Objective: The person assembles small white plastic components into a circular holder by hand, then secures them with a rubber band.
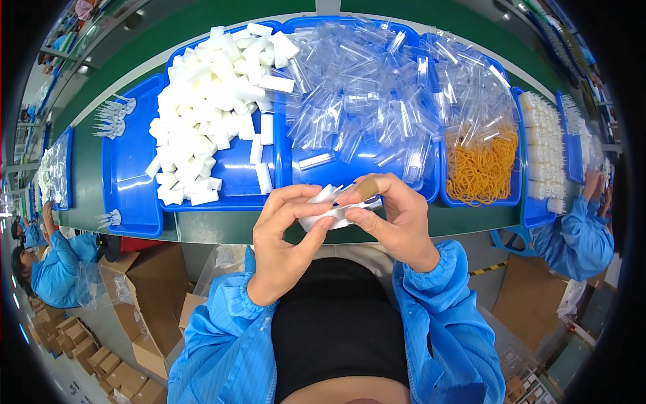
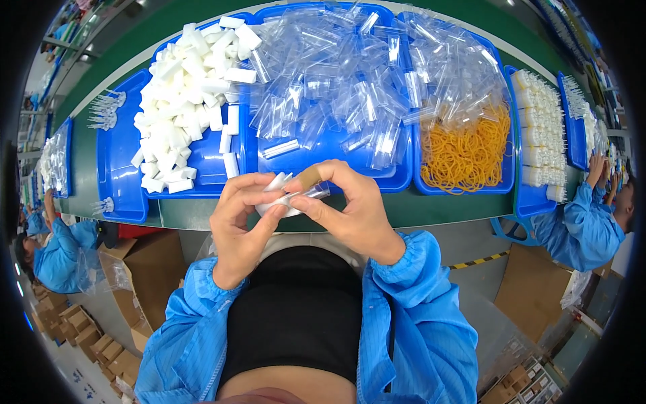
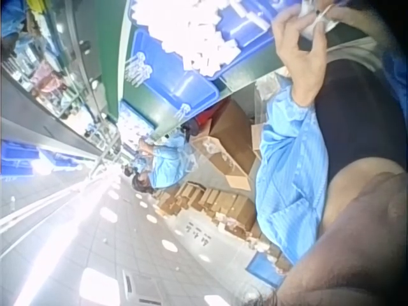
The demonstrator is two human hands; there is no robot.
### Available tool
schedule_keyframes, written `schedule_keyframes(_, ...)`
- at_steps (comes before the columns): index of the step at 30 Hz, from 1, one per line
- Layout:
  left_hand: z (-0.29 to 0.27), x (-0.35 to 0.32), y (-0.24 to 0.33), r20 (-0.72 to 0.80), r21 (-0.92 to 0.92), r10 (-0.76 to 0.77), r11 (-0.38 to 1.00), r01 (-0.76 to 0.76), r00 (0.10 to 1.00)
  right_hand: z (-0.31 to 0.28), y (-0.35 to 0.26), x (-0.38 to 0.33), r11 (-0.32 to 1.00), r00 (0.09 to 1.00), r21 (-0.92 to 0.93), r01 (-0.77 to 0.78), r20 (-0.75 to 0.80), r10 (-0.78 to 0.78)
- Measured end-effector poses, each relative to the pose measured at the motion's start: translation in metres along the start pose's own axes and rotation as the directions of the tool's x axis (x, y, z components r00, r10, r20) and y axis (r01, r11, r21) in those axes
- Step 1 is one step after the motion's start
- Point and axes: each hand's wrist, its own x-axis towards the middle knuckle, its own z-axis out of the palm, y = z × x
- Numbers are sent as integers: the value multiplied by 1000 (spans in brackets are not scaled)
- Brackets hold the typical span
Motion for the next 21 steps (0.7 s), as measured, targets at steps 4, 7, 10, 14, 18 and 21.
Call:
schedule_keyframes(4, 5, -1, -1, -65, -74, 12, 997, -17, 998, 4, 0, -1, 988, 997, -140, 58, -47, -65)
schedule_keyframes(7, 6, 0, 1, -112, -123, -13, 992, -1, 994, 4, 3, 1, 922, 961, -290, 256, -22, -274)
schedule_keyframes(10, 0, 2, 0, -86, -45, 43, 998, -47, 995, 4, -4, 3, 978, 978, -186, 97, -163, -128)
schedule_keyframes(14, -1, 3, 2, -26, 65, 138, 989, -136, 990, 4, -7, 1, 991, 992, -125, -44, -126, 28)
schedule_keyframes(18, 0, 3, 1, -47, 6, 114, 993, -114, 992, 3, -7, 4, 996, 985, -34, -77, -158, 71)
schedule_keyframes(21, -8, 6, 4, 18, -474, -58, 879, 60, 998, -6, -12, 7, 960, 956, 252, -118, -232, 178)
